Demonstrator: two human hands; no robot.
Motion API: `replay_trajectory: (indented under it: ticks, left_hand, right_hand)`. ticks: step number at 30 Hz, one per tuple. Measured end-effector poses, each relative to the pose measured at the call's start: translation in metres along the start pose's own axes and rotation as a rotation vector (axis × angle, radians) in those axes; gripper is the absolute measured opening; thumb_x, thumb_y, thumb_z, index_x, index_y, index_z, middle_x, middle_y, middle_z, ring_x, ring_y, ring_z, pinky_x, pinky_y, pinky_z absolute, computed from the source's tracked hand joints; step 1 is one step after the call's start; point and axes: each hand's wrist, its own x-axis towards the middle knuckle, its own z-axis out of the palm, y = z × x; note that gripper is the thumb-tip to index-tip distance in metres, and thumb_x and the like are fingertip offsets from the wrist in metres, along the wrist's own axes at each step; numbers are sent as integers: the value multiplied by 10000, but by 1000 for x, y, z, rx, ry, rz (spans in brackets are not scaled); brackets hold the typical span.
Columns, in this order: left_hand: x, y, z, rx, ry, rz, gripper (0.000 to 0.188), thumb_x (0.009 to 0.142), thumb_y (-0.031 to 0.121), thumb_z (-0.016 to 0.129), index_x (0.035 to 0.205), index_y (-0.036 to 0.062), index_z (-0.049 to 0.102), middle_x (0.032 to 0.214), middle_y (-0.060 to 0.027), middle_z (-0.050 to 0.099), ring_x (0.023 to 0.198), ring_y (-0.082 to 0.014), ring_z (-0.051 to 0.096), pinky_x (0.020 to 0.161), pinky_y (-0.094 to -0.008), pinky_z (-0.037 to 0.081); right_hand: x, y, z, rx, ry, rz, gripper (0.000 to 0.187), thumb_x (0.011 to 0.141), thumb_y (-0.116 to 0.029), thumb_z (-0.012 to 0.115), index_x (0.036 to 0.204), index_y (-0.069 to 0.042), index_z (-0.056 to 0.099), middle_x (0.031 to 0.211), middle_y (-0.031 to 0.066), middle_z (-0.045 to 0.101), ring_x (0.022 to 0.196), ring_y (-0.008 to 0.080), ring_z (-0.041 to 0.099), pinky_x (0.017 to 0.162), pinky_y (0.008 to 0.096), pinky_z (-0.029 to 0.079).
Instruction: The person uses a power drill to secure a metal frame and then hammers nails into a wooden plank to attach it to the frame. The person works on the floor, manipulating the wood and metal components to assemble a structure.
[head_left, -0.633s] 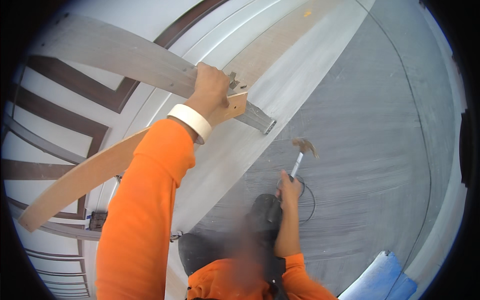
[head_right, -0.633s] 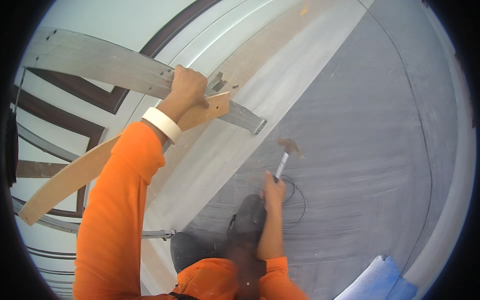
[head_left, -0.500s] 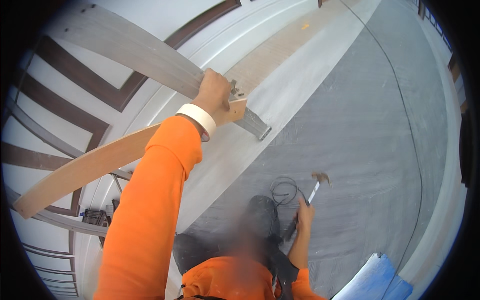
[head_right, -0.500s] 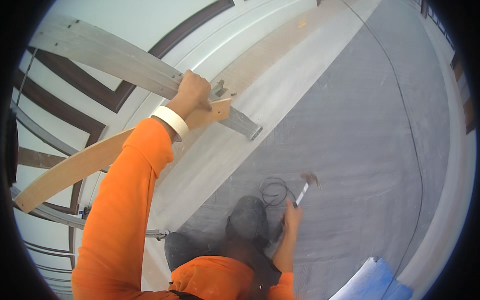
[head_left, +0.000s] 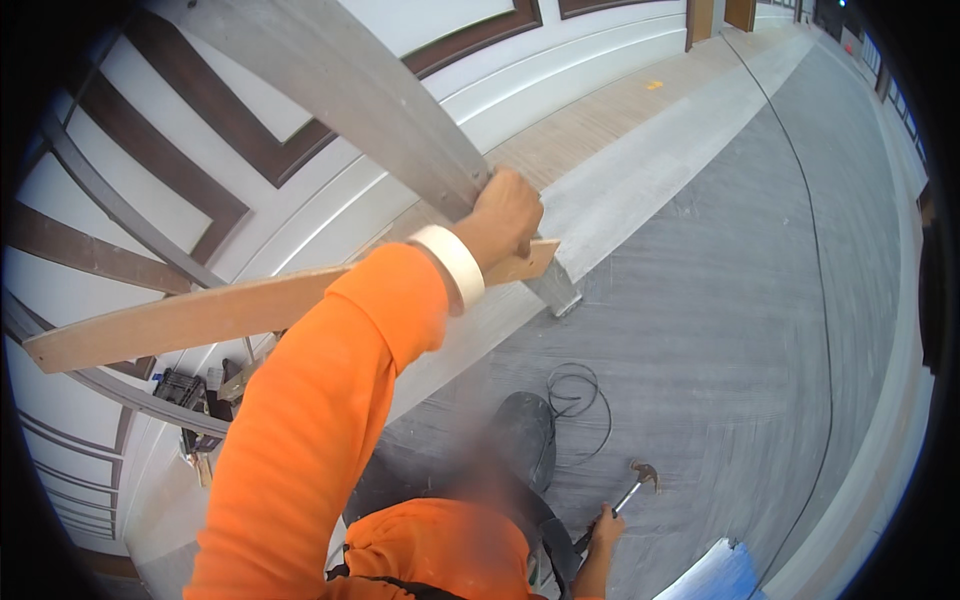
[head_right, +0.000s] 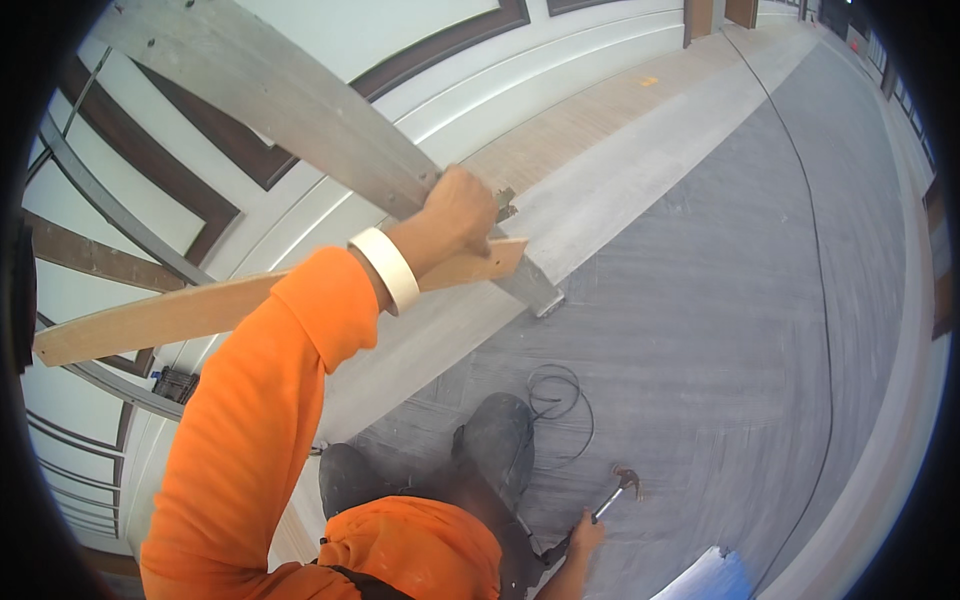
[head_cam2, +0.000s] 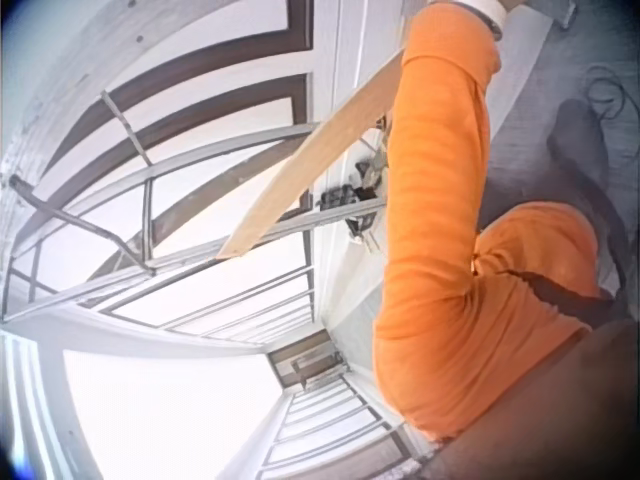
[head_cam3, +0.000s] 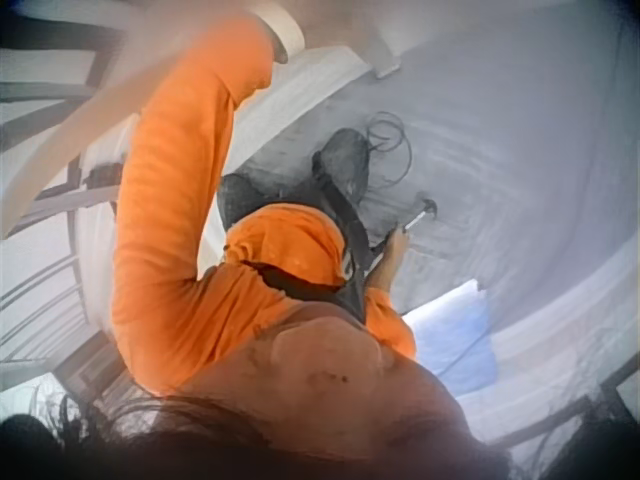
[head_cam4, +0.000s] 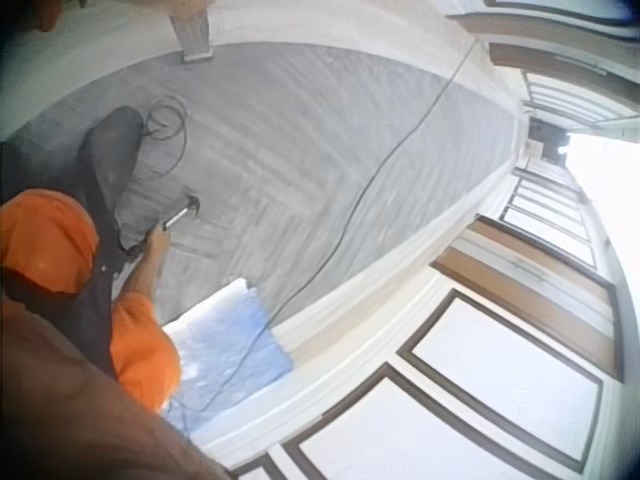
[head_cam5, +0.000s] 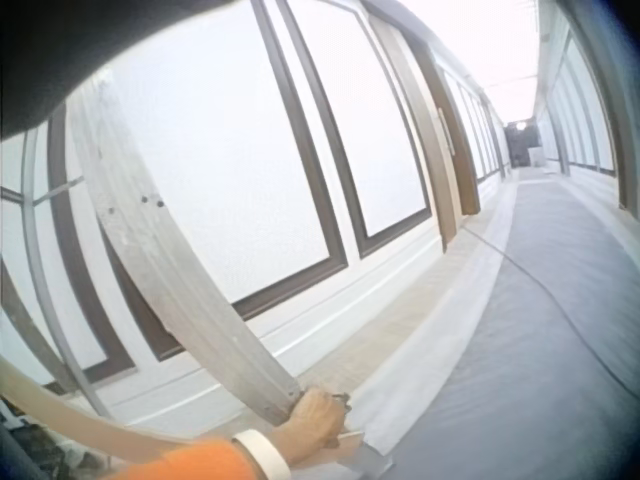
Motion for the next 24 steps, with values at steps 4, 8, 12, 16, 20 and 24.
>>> replay_trajectory:
  ticks: [4, 8, 12, 16, 20, 24]
  left_hand:
    - [-17, 18, 0, -8, 24, 47, 419, 662, 542, 715, 771, 137, 717, 731, -9, 674, 720, -169, 639, 663, -344, 416]
    - [-28, 28, -12, 58, 127, 62, 308, 702, 456, 697, 797, 163, 716, 752, 5, 676, 707, -164, 631, 639, -350, 394]
    - [-41, 31, -8, 96, 120, 35, 210, 782, 315, 644, 907, 159, 708, 845, 19, 676, 888, -182, 628, 815, -370, 389]
    - [-80, 34, 28, -275, 746, 15, 244, 796, 350, 623, 904, 137, 673, 997, -43, 637, 968, -215, 588, 907, -418, 383]
    - [-212, 87, 49, -876, 873, -225, 281, 796, 364, 663, 910, 109, 640, 1065, -75, 602, 1023, -276, 563, 963, -481, 371]
    - [-373, 116, 163, -1158, 808, -831, 217, 764, 232, 732, 865, 64, 638, 925, -99, 640, 921, -284, 610, 873, -388, 456]
  right_hand:
    - [-1, -6, 1, -20, 14, -42, 243, 810, -215, 634, 717, -47, 484, 537, 50, 470, 418, 160, 467, 411, 312, 406]
    - [23, 6, 2, -374, 30, -131, 382, 758, -257, 652, 904, 93, 613, 763, 178, 625, 709, 325, 599, 691, 405, 482]
    - [-12, -33, 1, -682, 160, -276, 479, 737, -302, 648, 958, 122, 617, 856, 248, 650, 835, 381, 620, 786, 426, 472]
    - [-6, -14, -15, -740, 134, -391, 489, 735, -312, 643, 950, 126, 617, 864, 259, 648, 854, 389, 620, 796, 428, 470]
    - [14, -4, -45, -721, 113, -511, 499, 733, -323, 638, 942, 130, 618, 872, 270, 646, 873, 397, 619, 806, 431, 468]
    - [23, -16, -48, -712, 42, -715, 510, 731, -334, 633, 934, 134, 618, 880, 281, 644, 892, 406, 619, 816, 434, 465]
